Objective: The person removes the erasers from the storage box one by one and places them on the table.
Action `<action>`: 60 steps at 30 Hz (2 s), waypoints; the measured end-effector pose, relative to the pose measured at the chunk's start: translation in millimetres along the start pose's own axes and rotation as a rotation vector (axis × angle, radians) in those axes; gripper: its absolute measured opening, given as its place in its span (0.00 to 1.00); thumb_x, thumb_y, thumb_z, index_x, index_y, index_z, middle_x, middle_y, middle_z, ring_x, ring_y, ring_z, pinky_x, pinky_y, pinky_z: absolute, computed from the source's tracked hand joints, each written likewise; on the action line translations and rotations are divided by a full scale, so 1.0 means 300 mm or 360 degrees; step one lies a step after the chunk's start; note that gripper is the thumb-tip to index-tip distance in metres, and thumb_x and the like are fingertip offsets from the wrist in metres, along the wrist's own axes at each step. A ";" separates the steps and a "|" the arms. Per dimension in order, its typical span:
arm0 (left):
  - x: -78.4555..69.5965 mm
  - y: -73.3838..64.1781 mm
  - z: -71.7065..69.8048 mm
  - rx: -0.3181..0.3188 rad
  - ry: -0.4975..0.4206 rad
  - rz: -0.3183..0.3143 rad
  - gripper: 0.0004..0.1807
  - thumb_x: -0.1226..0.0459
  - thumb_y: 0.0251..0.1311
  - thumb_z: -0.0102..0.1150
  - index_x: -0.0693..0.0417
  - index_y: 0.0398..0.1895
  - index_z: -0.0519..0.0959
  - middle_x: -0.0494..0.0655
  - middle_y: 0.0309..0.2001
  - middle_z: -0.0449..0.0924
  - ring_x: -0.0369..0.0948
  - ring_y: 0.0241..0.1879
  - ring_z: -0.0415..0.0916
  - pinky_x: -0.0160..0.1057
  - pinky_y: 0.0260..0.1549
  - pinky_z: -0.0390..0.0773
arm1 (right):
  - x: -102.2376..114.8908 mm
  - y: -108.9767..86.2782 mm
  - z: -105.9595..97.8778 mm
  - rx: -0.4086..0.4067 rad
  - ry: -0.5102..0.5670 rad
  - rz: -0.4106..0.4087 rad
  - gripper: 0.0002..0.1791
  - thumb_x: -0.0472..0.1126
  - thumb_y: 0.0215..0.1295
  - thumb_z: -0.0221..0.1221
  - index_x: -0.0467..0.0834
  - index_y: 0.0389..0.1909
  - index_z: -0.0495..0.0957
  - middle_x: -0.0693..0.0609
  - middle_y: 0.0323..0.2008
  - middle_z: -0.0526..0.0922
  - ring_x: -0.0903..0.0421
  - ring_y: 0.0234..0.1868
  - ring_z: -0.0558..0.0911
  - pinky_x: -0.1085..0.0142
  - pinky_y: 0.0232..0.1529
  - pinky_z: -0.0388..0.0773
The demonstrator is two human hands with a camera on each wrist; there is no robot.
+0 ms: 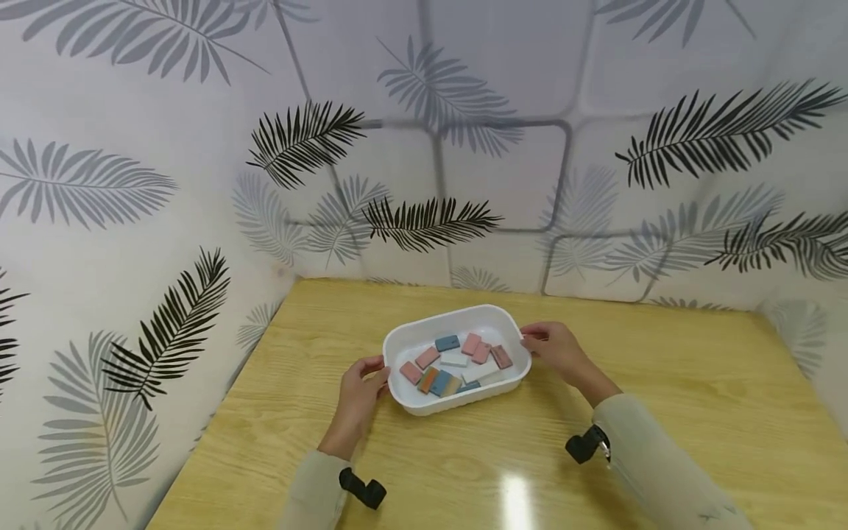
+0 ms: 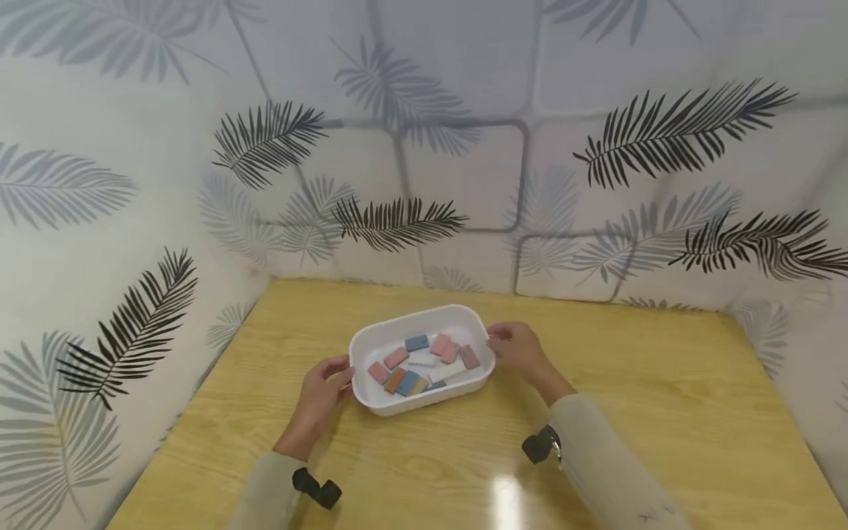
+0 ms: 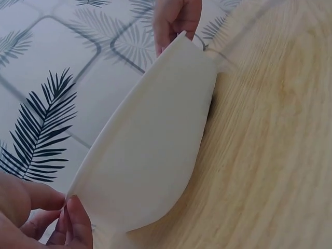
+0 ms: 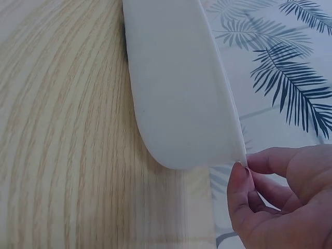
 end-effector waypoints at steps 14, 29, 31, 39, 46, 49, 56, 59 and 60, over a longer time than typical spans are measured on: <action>-0.033 0.107 0.098 0.0134 0.0200 0.0133 0.18 0.70 0.63 0.52 0.69 0.55 0.72 0.64 0.52 0.71 0.56 0.45 0.74 0.36 0.37 0.77 | -0.073 -0.076 -0.074 -0.0053 0.0119 0.0125 0.20 0.33 0.67 0.50 0.28 0.57 0.67 0.39 0.42 0.74 0.54 0.40 0.76 0.57 0.46 0.75; -0.036 0.115 0.203 0.0199 0.0236 0.0125 0.17 0.70 0.63 0.51 0.67 0.54 0.73 0.62 0.51 0.72 0.55 0.45 0.74 0.40 0.38 0.77 | -0.125 -0.179 -0.140 -0.0173 0.0193 0.0132 0.20 0.35 0.67 0.51 0.27 0.56 0.66 0.37 0.46 0.73 0.52 0.43 0.76 0.62 0.43 0.76; -0.066 0.087 0.216 0.0222 0.0228 0.0116 0.17 0.71 0.63 0.51 0.69 0.55 0.72 0.65 0.52 0.71 0.58 0.45 0.73 0.43 0.40 0.77 | -0.132 -0.189 -0.147 -0.0193 0.0183 0.0130 0.20 0.34 0.67 0.51 0.27 0.56 0.67 0.38 0.45 0.73 0.52 0.42 0.76 0.61 0.43 0.76; -0.080 0.071 0.267 0.0306 0.0198 0.0093 0.17 0.72 0.63 0.50 0.72 0.55 0.71 0.68 0.52 0.70 0.61 0.45 0.72 0.49 0.41 0.75 | -0.135 -0.242 -0.180 -0.0255 0.0161 0.0172 0.21 0.35 0.67 0.51 0.27 0.56 0.67 0.37 0.46 0.73 0.52 0.43 0.76 0.62 0.42 0.77; -0.034 0.088 0.297 0.0311 0.0211 0.0091 0.17 0.70 0.63 0.52 0.68 0.54 0.73 0.63 0.51 0.72 0.55 0.44 0.75 0.39 0.37 0.77 | -0.155 -0.270 -0.205 -0.0282 0.0164 0.0196 0.21 0.35 0.67 0.51 0.27 0.57 0.66 0.36 0.47 0.73 0.56 0.41 0.76 0.61 0.43 0.76; -0.031 0.086 0.304 0.0304 0.0224 0.0100 0.16 0.70 0.63 0.51 0.67 0.54 0.73 0.62 0.51 0.72 0.54 0.43 0.75 0.37 0.37 0.77 | -0.158 -0.276 -0.209 -0.0283 0.0182 0.0202 0.21 0.34 0.67 0.50 0.28 0.58 0.66 0.36 0.48 0.72 0.55 0.42 0.76 0.62 0.43 0.76; -0.029 0.085 0.310 0.0293 0.0205 0.0079 0.16 0.70 0.63 0.52 0.67 0.54 0.73 0.61 0.51 0.72 0.55 0.44 0.74 0.40 0.40 0.77 | -0.152 -0.279 -0.211 -0.0280 0.0221 0.0180 0.21 0.34 0.68 0.50 0.26 0.57 0.65 0.34 0.48 0.72 0.53 0.43 0.76 0.64 0.42 0.76; -0.030 0.085 0.314 0.0299 0.0205 0.0066 0.17 0.70 0.64 0.51 0.67 0.55 0.72 0.62 0.52 0.71 0.55 0.45 0.73 0.43 0.42 0.76 | -0.150 -0.279 -0.214 -0.0284 0.0221 0.0171 0.21 0.34 0.67 0.50 0.26 0.57 0.65 0.35 0.47 0.72 0.54 0.42 0.76 0.63 0.41 0.77; -0.029 0.086 0.315 0.0300 0.0206 0.0060 0.17 0.70 0.64 0.51 0.66 0.55 0.73 0.61 0.52 0.71 0.55 0.46 0.73 0.43 0.43 0.76 | -0.150 -0.279 -0.215 -0.0285 0.0214 0.0171 0.21 0.34 0.67 0.50 0.26 0.57 0.65 0.35 0.47 0.72 0.54 0.42 0.76 0.63 0.42 0.77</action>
Point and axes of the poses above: each hand's wrist, its own y-axis towards the middle knuckle, its own z-axis out of the palm, x = y × z, the point moved 6 cm from there along y, towards the middle knuckle
